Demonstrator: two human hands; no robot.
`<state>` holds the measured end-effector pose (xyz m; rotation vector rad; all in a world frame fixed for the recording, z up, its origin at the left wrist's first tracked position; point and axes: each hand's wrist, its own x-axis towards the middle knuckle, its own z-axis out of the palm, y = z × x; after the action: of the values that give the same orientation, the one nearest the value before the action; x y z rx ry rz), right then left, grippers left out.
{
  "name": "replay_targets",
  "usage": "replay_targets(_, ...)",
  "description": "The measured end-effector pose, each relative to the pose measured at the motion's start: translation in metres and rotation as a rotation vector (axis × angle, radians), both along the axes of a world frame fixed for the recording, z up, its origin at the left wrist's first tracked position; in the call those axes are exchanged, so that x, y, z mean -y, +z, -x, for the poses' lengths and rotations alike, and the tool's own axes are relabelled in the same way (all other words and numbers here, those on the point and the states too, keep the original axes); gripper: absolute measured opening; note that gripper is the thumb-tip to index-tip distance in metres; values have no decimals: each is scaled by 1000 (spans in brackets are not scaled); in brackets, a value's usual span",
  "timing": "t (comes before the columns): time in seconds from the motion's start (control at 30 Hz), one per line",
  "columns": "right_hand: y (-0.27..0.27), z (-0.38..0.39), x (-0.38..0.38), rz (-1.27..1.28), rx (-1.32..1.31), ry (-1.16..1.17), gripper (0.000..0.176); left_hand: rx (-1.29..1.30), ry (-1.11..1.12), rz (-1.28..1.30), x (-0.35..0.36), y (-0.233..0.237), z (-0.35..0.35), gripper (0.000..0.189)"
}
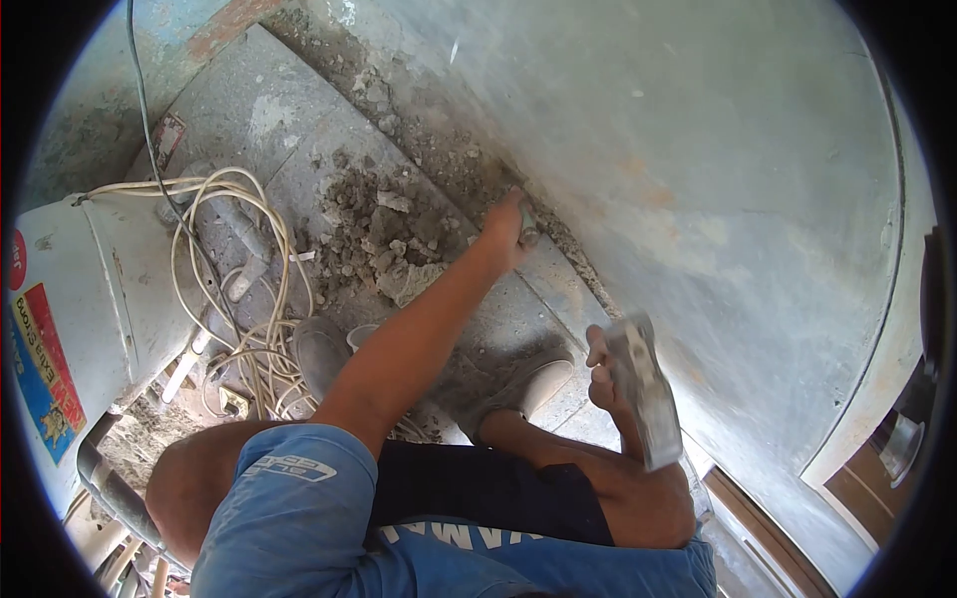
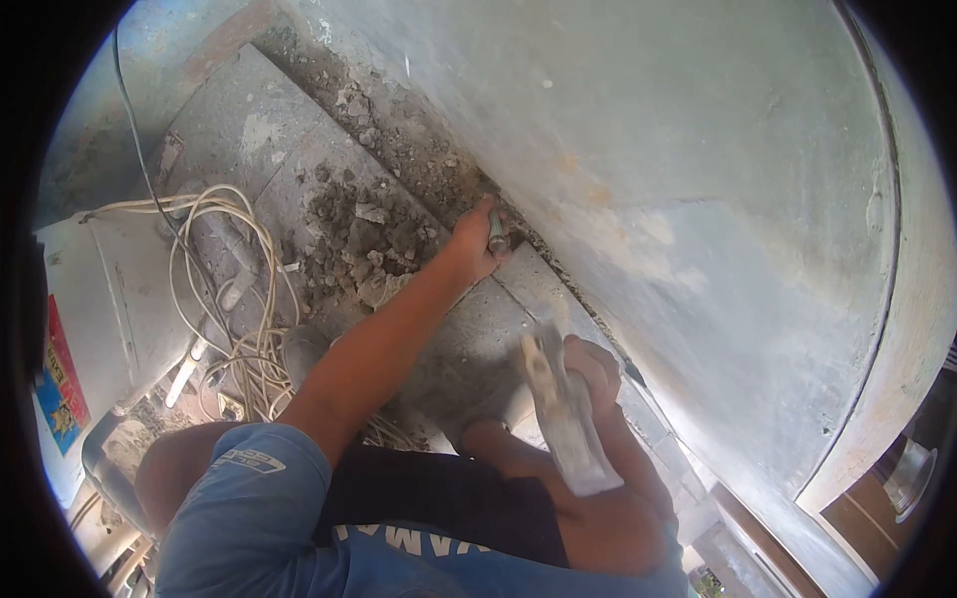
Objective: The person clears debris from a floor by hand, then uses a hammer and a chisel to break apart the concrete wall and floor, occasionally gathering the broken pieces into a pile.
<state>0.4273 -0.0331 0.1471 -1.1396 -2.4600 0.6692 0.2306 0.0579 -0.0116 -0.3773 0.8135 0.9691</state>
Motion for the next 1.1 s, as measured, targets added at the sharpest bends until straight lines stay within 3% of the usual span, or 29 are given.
replay_targets(0.07, -16, 9, 3, 145, -586, -55, 17, 15, 28, 4, -5, 2, 0, 27)
replay_targets(0.13, -54, -8, 7, 52, -546, -21, 18, 29, 52, 1, -13, 4, -2, 27)
replay_targets(0.2, -74, -18, 0, 42, 391, 11, 18, -6, 99, 165, -22, 6, -7, 26)
replay_targets(0.23, -57, 1, -7, 576, 510, -453, 21, -5, 108, 157, -24, 8, -10, 26)
replay_targets(0.27, -47, 8, -9, 566, 508, -446, 21, -65, 99, 139, -24, 10, -14, 25)
replay_targets(0.33, -28, 13, 1, 418, 157, -424, 18, -122, 88, 135, -18, 12, -14, 25)
replay_targets(0.37, -4, 18, -2, 421, 159, -418, 18, -54, 86, 55, -17, 16, -9, 25)
replay_targets(0.43, 44, 21, -5, 211, 324, -81, 17, 16, 88, -6, -11, 20, -7, 24)
replay_targets(0.47, 22, 14, 1, 140, -89, -214, 9, -15, 91, 11, -13, 21, -8, 25)
replay_targets(0.53, -11, 24, -9, 68, -846, 13, 10, -46, 95, 21, -16, 20, -7, 25)
replay_targets(0.6, 2, 35, -6, 514, 276, -570, 13, 4, 72, 43, -19, 17, -5, 25)
replay_targets(0.63, -53, 7, -14, 497, 526, -403, 24, 6, 79, 30, -21, 13, -10, 25)
replay_targets(0.7, -32, 17, -21, 496, 462, -419, 24, -31, 136, 48, -26, 4, -18, 27)
replay_targets(0.73, -21, 22, -16, 524, 409, -442, 36, -34, 134, 53, -24, 2, -16, 27)
replay_targets(0.77, -17, 24, -9, 183, 220, -346, 40, 5, 119, 32, -19, -1, -16, 26)
replay_targets(0.87, 16, 9, -10, 186, 102, -322, 34, -3, 67, -16, -15, 0, -8, 28)
replay_targets(0.9, 19, -10, -18, 301, -66, -119, 29, -52, 20, -49, -16, 3, -4, 30)
replay_targets(0.93, 8, -4, -15, 299, -65, -113, 29, -52, 26, -51, -16, -1, -3, 30)
replay_targets(1.0, -31, 12, -6, -17, 398, -207, 31, 25, 18, -80, -18, -12, -2, 29)
replay_targets(1.03, -40, 24, -17, 387, 287, -396, 32, 26, 28, -88, -20, -4, -4, 29)
replay_targets(1.1, -29, 28, -20, 427, 329, -409, 29, 48, 151, 46, -25, 11, -6, 24)
